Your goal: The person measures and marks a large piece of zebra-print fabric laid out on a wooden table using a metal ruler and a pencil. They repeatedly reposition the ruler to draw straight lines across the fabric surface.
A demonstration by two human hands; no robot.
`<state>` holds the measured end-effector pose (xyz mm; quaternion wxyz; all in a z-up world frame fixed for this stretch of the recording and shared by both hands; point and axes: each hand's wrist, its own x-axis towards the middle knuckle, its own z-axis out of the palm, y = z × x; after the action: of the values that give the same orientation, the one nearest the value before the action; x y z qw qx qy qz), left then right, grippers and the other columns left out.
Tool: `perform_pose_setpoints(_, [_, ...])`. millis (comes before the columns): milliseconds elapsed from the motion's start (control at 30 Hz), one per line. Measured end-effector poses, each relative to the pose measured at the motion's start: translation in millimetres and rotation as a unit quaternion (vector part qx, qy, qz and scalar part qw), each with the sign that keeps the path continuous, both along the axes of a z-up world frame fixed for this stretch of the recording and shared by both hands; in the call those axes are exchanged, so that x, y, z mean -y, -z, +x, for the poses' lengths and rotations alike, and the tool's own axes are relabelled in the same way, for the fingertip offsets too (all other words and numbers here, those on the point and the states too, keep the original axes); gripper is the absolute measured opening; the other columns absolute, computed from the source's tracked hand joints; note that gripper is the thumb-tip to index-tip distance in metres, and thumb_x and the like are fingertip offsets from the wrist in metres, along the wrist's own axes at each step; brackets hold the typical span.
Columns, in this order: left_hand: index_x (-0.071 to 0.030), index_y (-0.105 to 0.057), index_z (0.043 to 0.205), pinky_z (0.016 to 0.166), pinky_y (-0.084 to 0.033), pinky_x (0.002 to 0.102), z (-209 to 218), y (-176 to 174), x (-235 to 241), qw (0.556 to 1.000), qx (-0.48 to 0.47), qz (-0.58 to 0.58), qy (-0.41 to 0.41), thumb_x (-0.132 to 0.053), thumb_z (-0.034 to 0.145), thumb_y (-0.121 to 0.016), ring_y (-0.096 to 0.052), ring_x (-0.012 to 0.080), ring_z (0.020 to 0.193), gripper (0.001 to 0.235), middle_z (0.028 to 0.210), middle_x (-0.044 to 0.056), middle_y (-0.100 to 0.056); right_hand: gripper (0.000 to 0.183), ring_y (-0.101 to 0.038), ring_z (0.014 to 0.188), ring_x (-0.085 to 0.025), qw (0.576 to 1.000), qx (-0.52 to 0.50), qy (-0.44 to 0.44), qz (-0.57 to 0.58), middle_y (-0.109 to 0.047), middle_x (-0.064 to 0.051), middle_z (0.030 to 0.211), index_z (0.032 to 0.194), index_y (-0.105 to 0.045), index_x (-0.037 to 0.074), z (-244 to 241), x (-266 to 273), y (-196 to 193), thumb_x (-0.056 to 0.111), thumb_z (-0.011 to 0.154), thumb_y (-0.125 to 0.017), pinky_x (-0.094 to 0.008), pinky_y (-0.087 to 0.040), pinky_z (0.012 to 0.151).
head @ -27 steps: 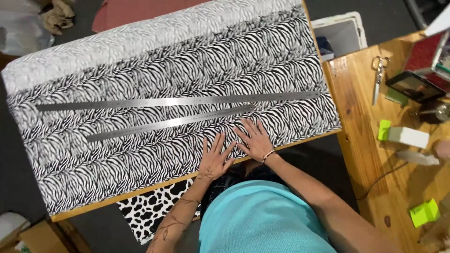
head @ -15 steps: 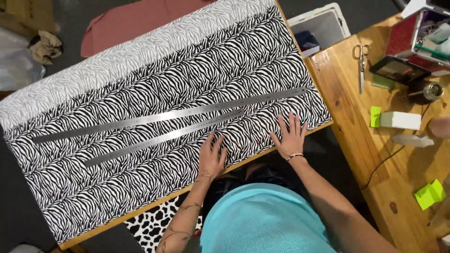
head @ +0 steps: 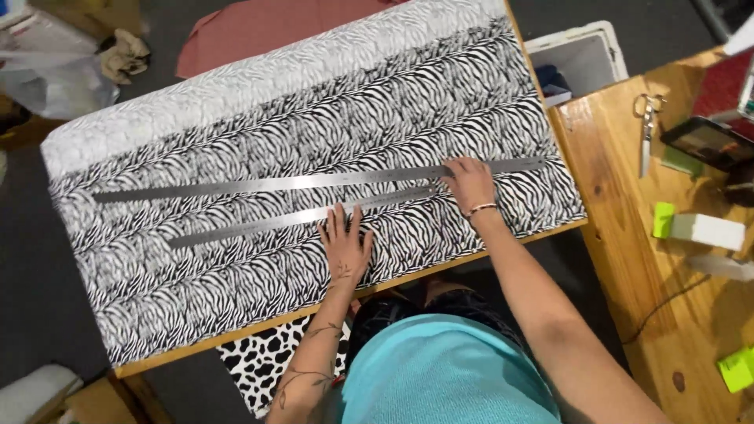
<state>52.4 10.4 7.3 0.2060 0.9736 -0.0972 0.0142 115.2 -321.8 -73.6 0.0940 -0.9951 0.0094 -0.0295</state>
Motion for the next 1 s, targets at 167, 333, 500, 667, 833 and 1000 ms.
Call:
perform_pose_setpoints(167, [-0.03, -0.037, 0.157, 0.118, -0.012, 0.068, -9, 2, -11, 0.997, -0.051, 0.015, 0.05, -0.043, 0.101, -0.051, -0.022, 0.0385, 0.151, 0.059, 0.165, 0.014, -0.026, 0.031, -0.06, 0.115, -0.016, 0.993, 0.094, -0.055, -0.047, -0.066, 0.005, 0.114, 0.115, -0.071, 0.027, -15, -32, -8, 0.045, 0.09, -0.072, -0.044, -0.038, 0.107])
perform_pose_setpoints(333, [-0.027, -0.04, 0.154, 0.121, -0.012, 0.061, -23, 0, 15, 0.988, -0.083, 0.033, 0.123, -0.05, 0.1, -0.045, -0.02, 0.036, 0.152, 0.059, 0.164, 0.014, -0.026, 0.041, -0.061, 0.118, -0.028, 0.975, -0.092, -0.169, 0.111, -0.065, -0.008, 0.123, 0.128, -0.065, 0.019, -44, -100, -57, 0.036, 0.091, -0.072, -0.044, -0.046, 0.105])
perform_pose_setpoints(500, [-0.022, -0.03, 0.159, 0.121, -0.008, 0.062, -48, 2, 37, 0.974, -0.069, 0.023, 0.214, -0.041, 0.103, -0.041, -0.011, 0.0402, 0.154, 0.059, 0.168, 0.018, -0.013, 0.048, -0.058, 0.118, -0.031, 0.971, -0.189, -0.111, 0.099, -0.053, -0.005, 0.123, 0.128, -0.057, 0.024, -68, -89, -47, 0.045, 0.087, -0.072, -0.045, -0.047, 0.099])
perform_pose_setpoints(667, [-0.028, -0.018, 0.162, 0.121, -0.005, 0.06, -56, 1, 37, 0.96, -0.009, 0.036, 0.279, -0.036, 0.109, -0.03, -0.011, 0.0351, 0.154, 0.055, 0.167, 0.017, -0.014, 0.03, -0.067, 0.105, -0.028, 0.968, -0.209, -0.087, 0.113, -0.064, -0.006, 0.102, 0.117, -0.06, 0.019, -96, -52, -58, 0.039, 0.095, -0.065, -0.041, -0.049, 0.097])
perform_pose_setpoints(833, [-0.028, -0.022, 0.162, 0.122, -0.004, 0.059, -54, 9, 34, 0.945, 0.061, 0.049, 0.318, -0.044, 0.108, -0.032, -0.014, 0.0302, 0.155, 0.057, 0.167, 0.013, -0.019, 0.023, -0.068, 0.099, -0.029, 0.979, -0.165, -0.011, 0.122, -0.067, -0.007, 0.095, 0.11, -0.065, 0.016, -138, -11, -77, 0.035, 0.1, -0.059, -0.042, -0.052, 0.092])
perform_pose_setpoints(1000, [-0.033, -0.018, 0.162, 0.12, -0.008, 0.065, -48, -3, 41, 0.906, 0.083, 0.083, 0.407, -0.058, 0.103, -0.034, -0.013, 0.0355, 0.154, 0.067, 0.167, 0.013, -0.017, 0.033, -0.07, 0.098, -0.023, 0.956, -0.164, 0.187, 0.153, -0.065, 0.0, 0.099, 0.113, -0.062, 0.027, -191, 6, -86, 0.055, 0.1, -0.05, -0.04, -0.056, 0.087])
